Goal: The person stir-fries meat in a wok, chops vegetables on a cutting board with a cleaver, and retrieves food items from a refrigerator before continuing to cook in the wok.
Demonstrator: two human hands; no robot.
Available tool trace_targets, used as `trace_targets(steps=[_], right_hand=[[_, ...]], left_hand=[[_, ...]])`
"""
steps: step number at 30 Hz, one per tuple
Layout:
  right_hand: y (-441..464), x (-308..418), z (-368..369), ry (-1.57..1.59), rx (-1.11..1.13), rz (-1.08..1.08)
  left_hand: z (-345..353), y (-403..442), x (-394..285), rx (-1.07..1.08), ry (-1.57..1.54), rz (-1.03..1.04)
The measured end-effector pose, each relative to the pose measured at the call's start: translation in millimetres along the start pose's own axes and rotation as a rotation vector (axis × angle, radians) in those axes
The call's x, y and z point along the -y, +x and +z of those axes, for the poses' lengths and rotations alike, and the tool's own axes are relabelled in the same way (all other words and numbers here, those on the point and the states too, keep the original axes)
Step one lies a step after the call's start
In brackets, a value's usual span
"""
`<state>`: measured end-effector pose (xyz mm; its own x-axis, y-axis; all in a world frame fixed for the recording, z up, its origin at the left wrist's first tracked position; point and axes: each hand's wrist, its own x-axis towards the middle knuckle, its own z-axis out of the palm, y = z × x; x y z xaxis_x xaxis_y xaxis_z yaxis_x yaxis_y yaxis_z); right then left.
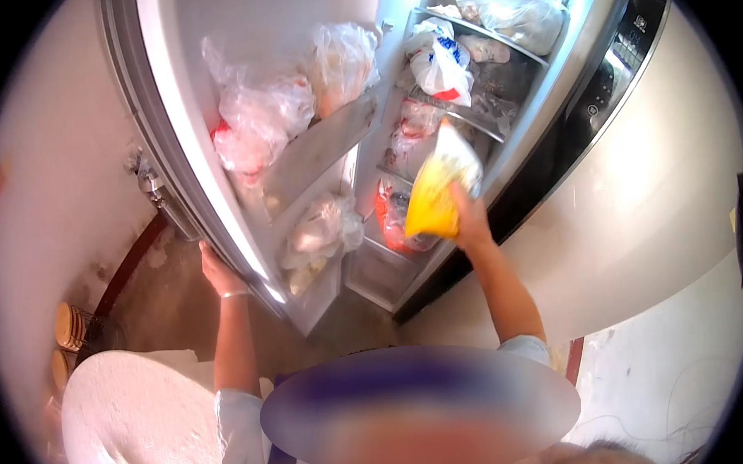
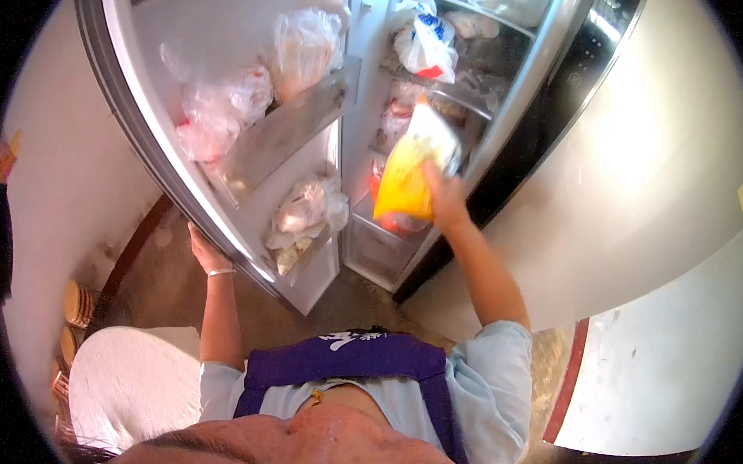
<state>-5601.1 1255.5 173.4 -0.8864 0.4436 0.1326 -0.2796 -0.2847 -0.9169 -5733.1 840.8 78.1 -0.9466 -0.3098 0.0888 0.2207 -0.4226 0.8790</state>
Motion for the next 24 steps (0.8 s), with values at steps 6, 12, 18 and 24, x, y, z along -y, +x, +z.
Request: trace_targets(steps=[6,12,18,24], right_hand=[[-96.3,-118.6,-21.6,-0.030,-0.083,0.577],[-156.9,-183.4,-13.2,-0.354,0.263,0.819],[-160.0,-219.5,11.4,-0.554,0.904,0.963],[-155.4,-256.2,-18.0,-0.594,1.080,0.874]], left_hand=[[-12.6,-13.7,28.5,-0.170,0.128,0.014],[-103.2,-128.5,128.5,-0.020,0.537,-0.431],[-65.3,-226.0,127.7,0.343,-0.660,-1.358],[-56.3,-273.6,160.7,0.124,-0.530,-1.077]])
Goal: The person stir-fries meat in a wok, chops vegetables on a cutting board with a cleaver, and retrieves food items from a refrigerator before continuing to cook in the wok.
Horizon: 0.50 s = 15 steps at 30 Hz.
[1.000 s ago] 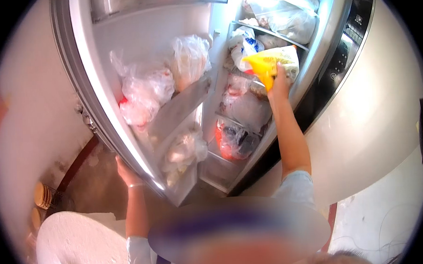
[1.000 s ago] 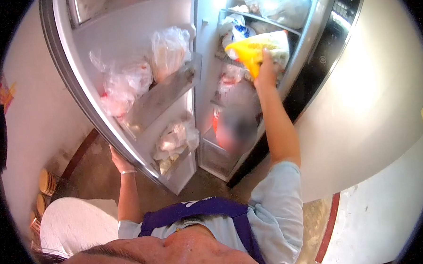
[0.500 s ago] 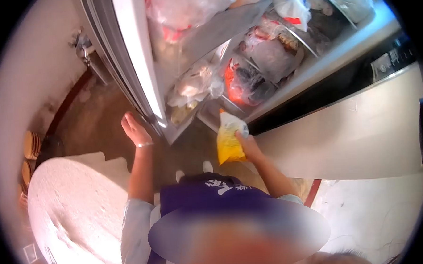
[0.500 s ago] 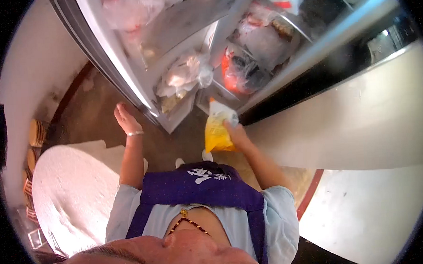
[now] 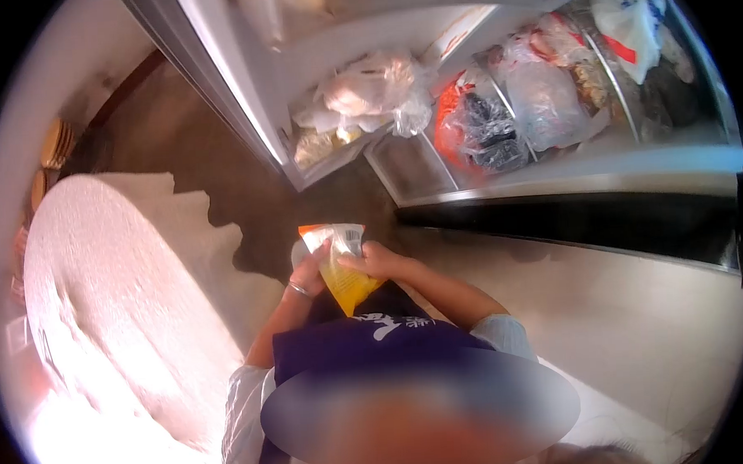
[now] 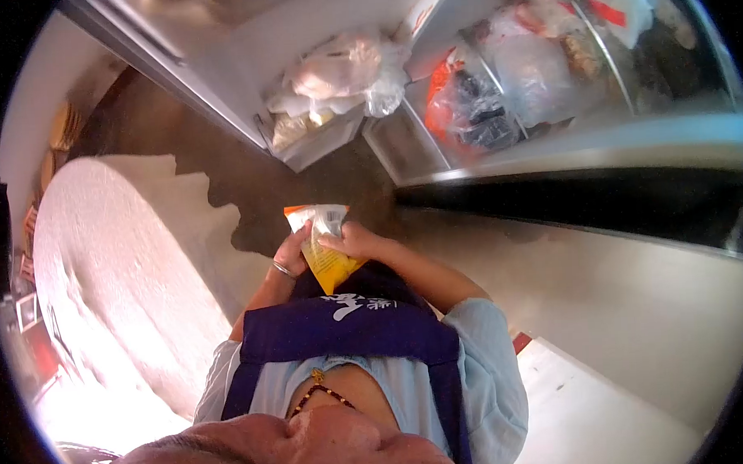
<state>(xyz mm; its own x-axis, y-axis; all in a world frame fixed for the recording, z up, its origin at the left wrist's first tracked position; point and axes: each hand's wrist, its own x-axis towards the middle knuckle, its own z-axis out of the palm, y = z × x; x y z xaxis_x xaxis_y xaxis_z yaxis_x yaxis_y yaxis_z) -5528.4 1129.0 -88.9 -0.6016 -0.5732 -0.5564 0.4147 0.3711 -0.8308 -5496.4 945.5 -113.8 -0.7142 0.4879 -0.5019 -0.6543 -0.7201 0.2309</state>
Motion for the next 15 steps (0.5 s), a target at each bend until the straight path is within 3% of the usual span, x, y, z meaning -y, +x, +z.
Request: trace_targets(steps=[4,7,8,10,11,12,15], right_hand=[[8.9,-52.3,-18.2,-0.167,0.108,0.040],[18.4,-83.3,-45.5,-0.236,0.339,0.224],[13.4,-76.3,-53.0,-0.149,0.277,0.144],[20.5,-109.7,-60.2,0.237,0.110,0.343],[28.2,-132.5,-64.9,0.433,0.019,0.435],[37.2,-162.7,-71.2,0.424,-0.075,0.414],[53.0,-222.1,-89.7,0.423,-0.321,0.391]], left_hand=[[-40.6,18.3,55.9,-0.251,0.033,0.164],[-54.6,22.0,82.5,-0.383,0.049,0.171],[-61.7,25.6,86.9,-0.421,0.053,0.155],[-132.3,26.3,118.4,-0.468,0.382,0.168],[-124.4,22.5,109.2,-0.557,0.366,0.064],[-115.5,18.5,99.4,-0.643,0.341,-0.039],[-125.4,12.2,100.3,-0.645,0.081,-0.034]])
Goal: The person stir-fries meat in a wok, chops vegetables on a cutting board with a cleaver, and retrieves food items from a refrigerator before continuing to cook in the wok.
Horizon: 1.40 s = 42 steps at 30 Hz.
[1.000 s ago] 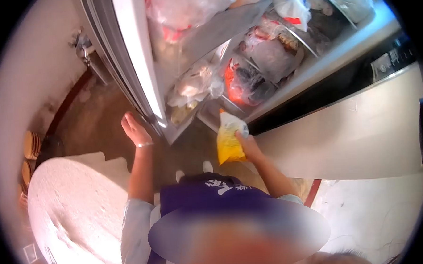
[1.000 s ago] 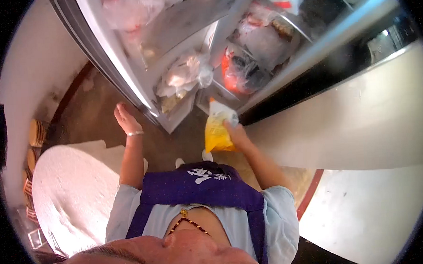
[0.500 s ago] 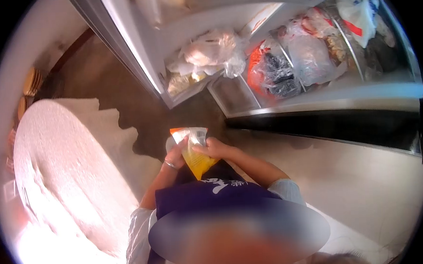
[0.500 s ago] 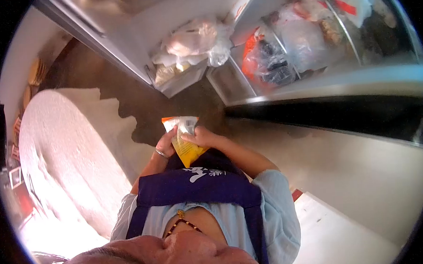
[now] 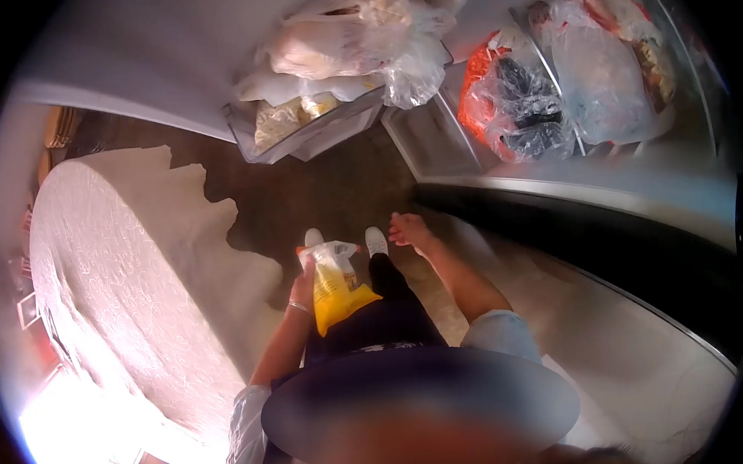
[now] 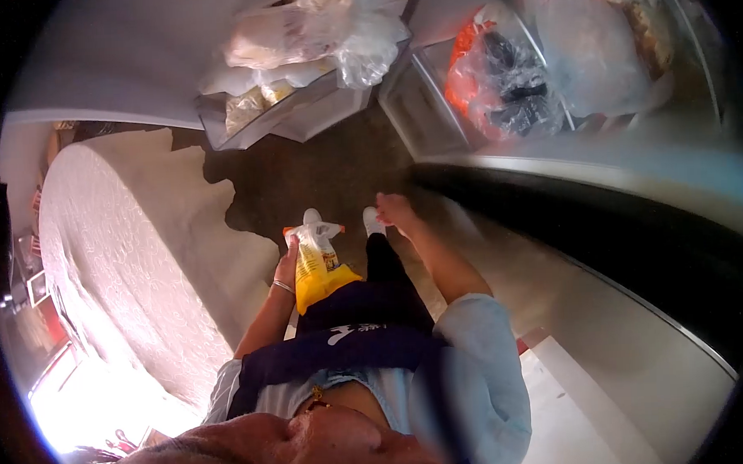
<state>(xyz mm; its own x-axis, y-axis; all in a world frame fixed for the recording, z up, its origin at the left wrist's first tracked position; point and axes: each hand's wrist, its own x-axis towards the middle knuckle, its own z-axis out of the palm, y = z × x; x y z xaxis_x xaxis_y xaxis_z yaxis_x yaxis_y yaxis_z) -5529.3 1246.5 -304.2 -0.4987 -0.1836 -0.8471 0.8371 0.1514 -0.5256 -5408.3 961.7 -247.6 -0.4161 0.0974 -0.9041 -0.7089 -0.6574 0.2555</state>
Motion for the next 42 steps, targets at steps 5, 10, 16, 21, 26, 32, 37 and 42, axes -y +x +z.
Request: trace_targets(steps=[5,10,16,21,26,32,37,42], right_hand=[[5.9,2.8,-16.9,0.170,-0.138,-0.001],[54.2,-4.8,-47.6,0.393,-0.263,-0.062],[174.5,-13.4,-87.1,0.824,-0.509,-0.112],[296.7,-45.3,-128.0,0.941,-0.616,-0.343],[326.2,-37.3,-140.5,1.712,-0.552,-0.549],[323.9,-31.6,-134.6,1.867,-0.302,-0.725],[288.9,-10.6,-62.1,1.898,-0.455,-0.608],[293.9,-14.1,-45.7,1.905,-0.491,-0.609]], left_hand=[[-21.0,23.7,-13.6,0.255,-0.036,-0.109],[-28.6,58.4,-11.7,0.380,-0.053,-0.211],[-63.2,74.9,27.3,0.321,-0.061,-0.266],[-107.7,97.5,59.3,0.066,0.059,-0.392],[-132.7,99.9,75.9,-0.092,0.043,-0.570],[-152.8,106.9,73.8,-0.060,0.090,-0.500],[-115.1,103.9,58.2,-0.172,0.166,-0.536],[-122.6,111.2,54.9,-0.156,0.097,-0.550]])
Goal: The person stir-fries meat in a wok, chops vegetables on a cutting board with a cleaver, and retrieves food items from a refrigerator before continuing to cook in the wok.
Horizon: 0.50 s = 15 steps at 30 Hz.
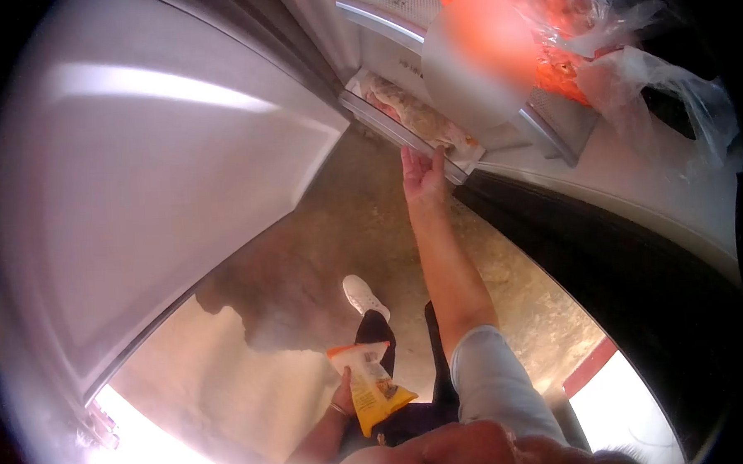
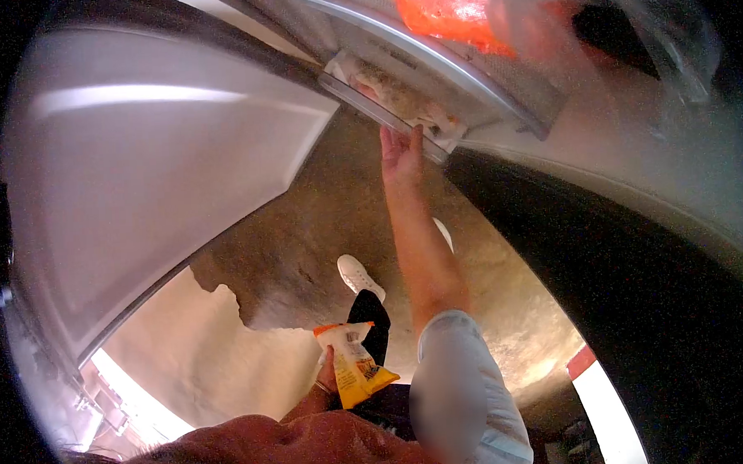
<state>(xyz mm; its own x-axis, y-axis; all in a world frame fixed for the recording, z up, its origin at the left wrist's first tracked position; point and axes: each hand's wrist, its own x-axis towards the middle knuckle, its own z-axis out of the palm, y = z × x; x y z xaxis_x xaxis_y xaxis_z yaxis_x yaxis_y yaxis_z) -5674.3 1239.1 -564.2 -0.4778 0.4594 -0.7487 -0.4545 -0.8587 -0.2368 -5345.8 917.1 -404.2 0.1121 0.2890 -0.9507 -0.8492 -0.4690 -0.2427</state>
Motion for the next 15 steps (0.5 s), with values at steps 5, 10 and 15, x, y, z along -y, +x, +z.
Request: trace_targets(steps=[5,10,15], right_hand=[[9.2,4.9,-15.0,-0.056,0.088,0.057],[0.0,6.3,-9.9,-0.183,0.069,0.055],[-34.0,21.8,16.6,-0.618,-0.017,0.211]], left_hand=[[-4.1,5.5,-0.7,0.066,-0.005,-0.032],[-6.4,11.9,-5.0,0.085,0.021,-0.035],[4.8,10.1,-6.1,0.109,0.008,-0.053]])
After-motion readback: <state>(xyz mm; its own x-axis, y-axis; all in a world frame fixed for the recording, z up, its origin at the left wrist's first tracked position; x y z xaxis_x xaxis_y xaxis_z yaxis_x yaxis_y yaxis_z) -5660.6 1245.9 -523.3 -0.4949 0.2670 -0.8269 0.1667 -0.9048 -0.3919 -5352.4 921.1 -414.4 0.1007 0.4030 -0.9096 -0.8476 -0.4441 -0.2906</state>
